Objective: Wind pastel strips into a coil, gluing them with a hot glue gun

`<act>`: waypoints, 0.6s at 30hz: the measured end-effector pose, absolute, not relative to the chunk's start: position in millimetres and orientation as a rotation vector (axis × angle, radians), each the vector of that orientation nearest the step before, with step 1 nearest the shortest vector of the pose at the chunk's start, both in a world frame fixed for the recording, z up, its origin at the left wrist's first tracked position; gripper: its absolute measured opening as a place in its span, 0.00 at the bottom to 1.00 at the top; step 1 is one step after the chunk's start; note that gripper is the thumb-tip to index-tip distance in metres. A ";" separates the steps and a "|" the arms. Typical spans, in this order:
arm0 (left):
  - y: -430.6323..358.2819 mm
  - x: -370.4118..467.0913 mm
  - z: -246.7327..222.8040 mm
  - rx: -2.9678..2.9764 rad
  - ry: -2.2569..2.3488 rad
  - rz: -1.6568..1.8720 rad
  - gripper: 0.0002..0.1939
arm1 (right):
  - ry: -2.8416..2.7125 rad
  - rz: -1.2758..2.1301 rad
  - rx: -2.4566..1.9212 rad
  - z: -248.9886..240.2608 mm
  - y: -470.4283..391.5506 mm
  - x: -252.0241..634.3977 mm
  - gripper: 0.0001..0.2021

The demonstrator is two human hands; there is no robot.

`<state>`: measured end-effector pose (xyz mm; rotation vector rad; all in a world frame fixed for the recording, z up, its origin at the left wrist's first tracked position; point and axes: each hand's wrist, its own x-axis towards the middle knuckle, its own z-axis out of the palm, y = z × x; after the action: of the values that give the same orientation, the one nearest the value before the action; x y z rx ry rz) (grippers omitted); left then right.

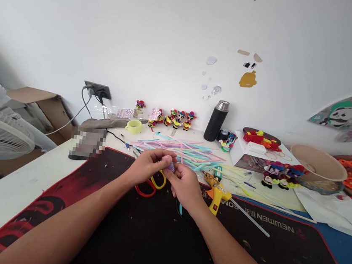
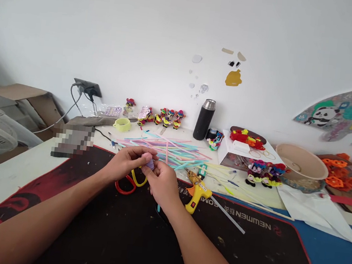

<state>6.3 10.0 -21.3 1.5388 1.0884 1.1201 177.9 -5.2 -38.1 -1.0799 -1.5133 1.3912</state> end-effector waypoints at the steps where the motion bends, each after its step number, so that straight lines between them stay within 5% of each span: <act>1: 9.5 7.3 -21.4 1.543 1.096 1.131 0.20 | -1.528 1.374 -1.075 -38.5 -4.9 178.1 0.19; 18: 7.9 13.2 -23.2 1.357 1.063 1.163 0.22 | -1.456 1.472 -1.054 -38.4 -2.1 178.0 0.18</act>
<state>13.2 7.9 -23.2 1.3575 1.0629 1.1625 178.0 -2.1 -38.4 -1.0544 -1.4560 1.4717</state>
